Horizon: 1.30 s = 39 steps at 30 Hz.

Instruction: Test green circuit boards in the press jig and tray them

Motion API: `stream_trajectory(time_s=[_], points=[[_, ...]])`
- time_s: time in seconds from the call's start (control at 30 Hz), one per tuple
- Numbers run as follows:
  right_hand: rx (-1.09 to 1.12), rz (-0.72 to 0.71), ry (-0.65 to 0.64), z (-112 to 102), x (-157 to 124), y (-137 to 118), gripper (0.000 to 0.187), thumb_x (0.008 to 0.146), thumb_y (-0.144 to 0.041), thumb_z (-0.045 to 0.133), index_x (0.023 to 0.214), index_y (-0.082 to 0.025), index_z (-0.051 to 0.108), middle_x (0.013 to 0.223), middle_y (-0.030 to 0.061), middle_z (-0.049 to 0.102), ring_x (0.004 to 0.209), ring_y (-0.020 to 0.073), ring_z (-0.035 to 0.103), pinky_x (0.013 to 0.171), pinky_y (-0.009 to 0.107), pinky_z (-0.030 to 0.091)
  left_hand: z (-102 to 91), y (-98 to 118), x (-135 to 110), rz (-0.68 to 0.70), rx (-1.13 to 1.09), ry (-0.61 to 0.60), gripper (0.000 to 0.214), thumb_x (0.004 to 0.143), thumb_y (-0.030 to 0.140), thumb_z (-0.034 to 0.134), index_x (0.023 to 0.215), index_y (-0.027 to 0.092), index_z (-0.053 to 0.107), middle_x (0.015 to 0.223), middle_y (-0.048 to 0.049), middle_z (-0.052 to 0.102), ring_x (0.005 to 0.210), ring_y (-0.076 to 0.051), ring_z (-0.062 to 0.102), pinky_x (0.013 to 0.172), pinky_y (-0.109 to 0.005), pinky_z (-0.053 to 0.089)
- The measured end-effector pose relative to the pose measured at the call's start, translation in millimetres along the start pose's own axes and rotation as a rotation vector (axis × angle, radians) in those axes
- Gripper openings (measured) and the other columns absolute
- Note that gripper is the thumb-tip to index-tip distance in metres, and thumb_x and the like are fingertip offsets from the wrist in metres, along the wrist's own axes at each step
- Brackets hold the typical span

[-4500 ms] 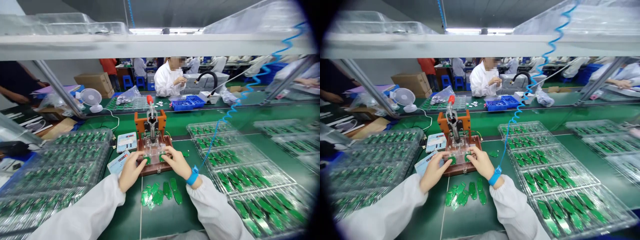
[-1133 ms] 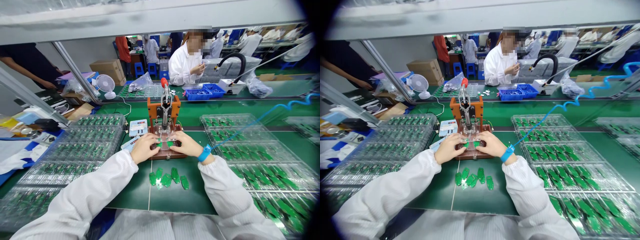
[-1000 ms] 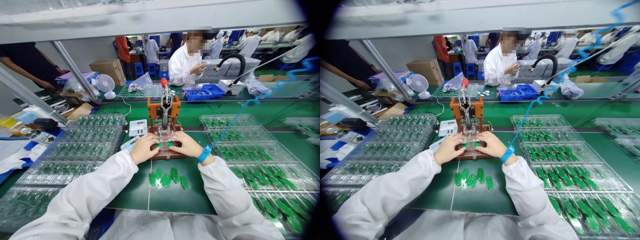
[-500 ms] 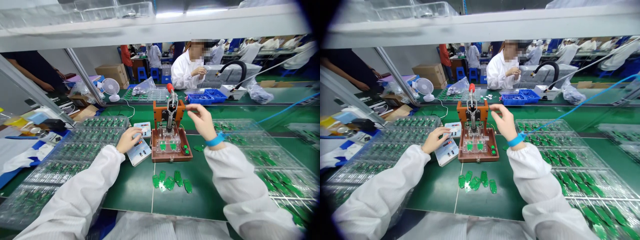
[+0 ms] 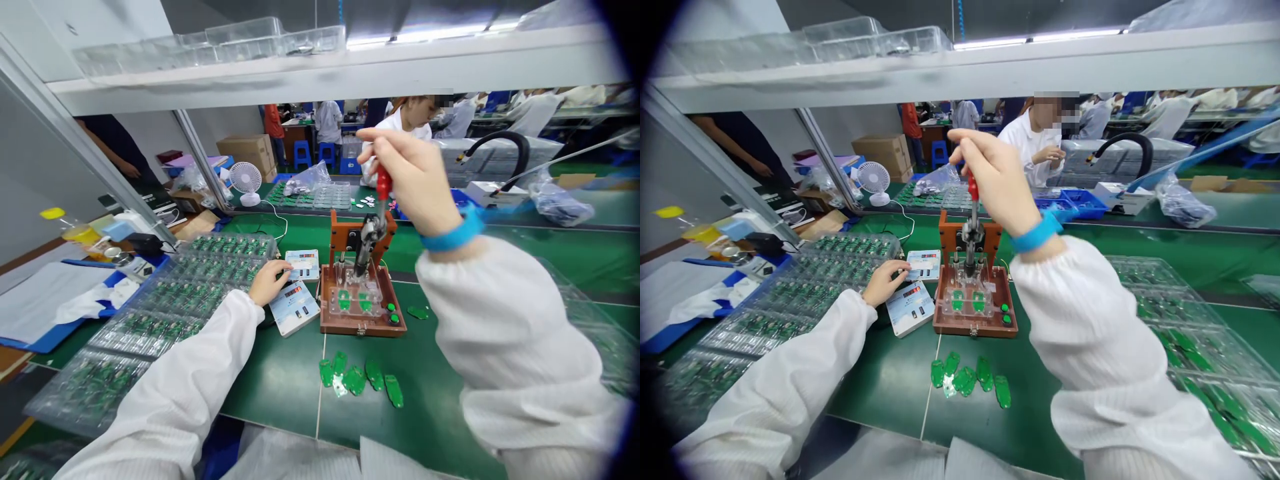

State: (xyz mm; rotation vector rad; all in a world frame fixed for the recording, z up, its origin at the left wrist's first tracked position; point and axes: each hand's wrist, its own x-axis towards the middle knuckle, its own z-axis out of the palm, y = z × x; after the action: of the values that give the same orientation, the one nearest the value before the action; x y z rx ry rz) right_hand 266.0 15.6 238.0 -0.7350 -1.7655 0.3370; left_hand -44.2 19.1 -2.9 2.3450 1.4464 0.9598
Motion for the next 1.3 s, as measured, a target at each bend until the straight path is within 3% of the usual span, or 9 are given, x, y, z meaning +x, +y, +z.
stream_trajectory(time_s=[0.07,0.17,0.33,0.5,0.6,0.77,0.87,1.07,1.3], points=[[-0.068,-0.095,0.068,0,-37,-29,0.033,0.107,-0.025,0.046,0.135,-0.025,0.061,0.119,-0.0006,0.073,0.092,0.0134,0.071,0.096,0.036,0.060,3.2,0,-1,0.001,0.003,-0.013,0.023,0.095,0.027,0.053,0.104,0.020,0.073,0.117,-0.0094,0.073,0.116,-0.026,0.064,0.106,-0.047,0.049],[-0.208,-0.155,0.068,6,-90,-55,0.046,0.106,-0.019,0.045,0.150,-0.031,0.049,0.138,0.0003,0.066,0.109,0.0184,0.071,0.102,0.039,0.059,8.3,2,-3,0.017,0.004,-0.045,0.024,0.094,0.026,0.055,0.108,0.019,0.073,0.119,-0.0104,0.072,0.118,-0.027,0.063,0.109,-0.046,0.048],[-0.342,-0.231,0.136,22,-136,-45,0.061,0.098,-0.006,0.052,0.154,-0.029,0.043,0.138,0.0054,0.066,0.125,0.0227,0.066,0.107,0.041,0.058,11.5,7,-4,0.052,0.037,-0.156,0.038,0.095,0.033,0.059,0.129,0.018,0.066,0.141,-0.0139,0.060,0.136,-0.031,0.050,0.119,-0.052,0.038],[-0.374,-0.387,0.255,41,-155,-13,0.061,0.093,0.002,0.056,0.148,-0.024,0.053,0.116,0.0087,0.074,0.117,0.0230,0.069,0.106,0.046,0.059,10.3,9,-4,0.054,0.056,-0.218,0.046,0.094,0.037,0.063,0.138,0.023,0.062,0.154,-0.0107,0.051,0.148,-0.034,0.037,0.124,-0.056,0.030],[-0.343,-0.387,0.272,53,-165,1,0.062,0.092,0.004,0.055,0.146,-0.026,0.056,0.105,0.0060,0.073,0.118,0.0234,0.069,0.109,0.050,0.057,10.1,9,-4,0.041,0.077,-0.275,0.053,0.093,0.045,0.065,0.141,0.023,0.060,0.159,-0.0106,0.045,0.151,-0.035,0.031,0.126,-0.056,0.025],[-0.246,-0.361,0.283,58,-174,10,0.056,0.090,0.002,0.059,0.139,-0.026,0.061,0.108,0.0057,0.072,0.122,0.0246,0.067,0.113,0.053,0.053,11.6,8,-3,-0.040,0.145,-0.519,0.101,0.077,0.070,0.075,0.158,0.022,0.040,0.171,-0.0126,0.014,0.157,-0.042,0.003,0.125,-0.062,0.014],[-0.213,-0.339,0.273,58,-175,10,0.053,0.089,0.002,0.060,0.136,-0.023,0.062,0.110,0.0073,0.072,0.125,0.0257,0.065,0.114,0.055,0.052,12.6,8,1,-0.058,0.192,-0.635,0.115,0.071,0.078,0.074,0.162,0.024,0.030,0.172,-0.0113,0.002,0.157,-0.043,-0.006,0.124,-0.064,0.009],[-0.212,-0.305,0.305,64,-181,9,0.046,0.087,0.001,0.061,0.127,-0.022,0.063,0.112,0.0070,0.065,0.128,0.0264,0.061,0.112,0.053,0.053,14.4,8,5,-0.036,0.219,-0.694,0.122,0.068,0.083,0.071,0.164,0.026,0.023,0.172,-0.0113,0.000,0.157,-0.043,-0.008,0.123,-0.066,0.006],[-0.244,-0.274,0.253,63,-183,6,0.032,0.088,-0.001,0.061,0.111,-0.023,0.065,0.115,0.0062,0.058,0.134,0.0282,0.054,0.113,0.055,0.050,13.2,12,5,-0.053,0.236,-0.711,0.122,0.067,0.085,0.070,0.163,0.025,0.024,0.172,-0.0124,-0.001,0.157,-0.044,-0.009,0.123,-0.066,0.006]])
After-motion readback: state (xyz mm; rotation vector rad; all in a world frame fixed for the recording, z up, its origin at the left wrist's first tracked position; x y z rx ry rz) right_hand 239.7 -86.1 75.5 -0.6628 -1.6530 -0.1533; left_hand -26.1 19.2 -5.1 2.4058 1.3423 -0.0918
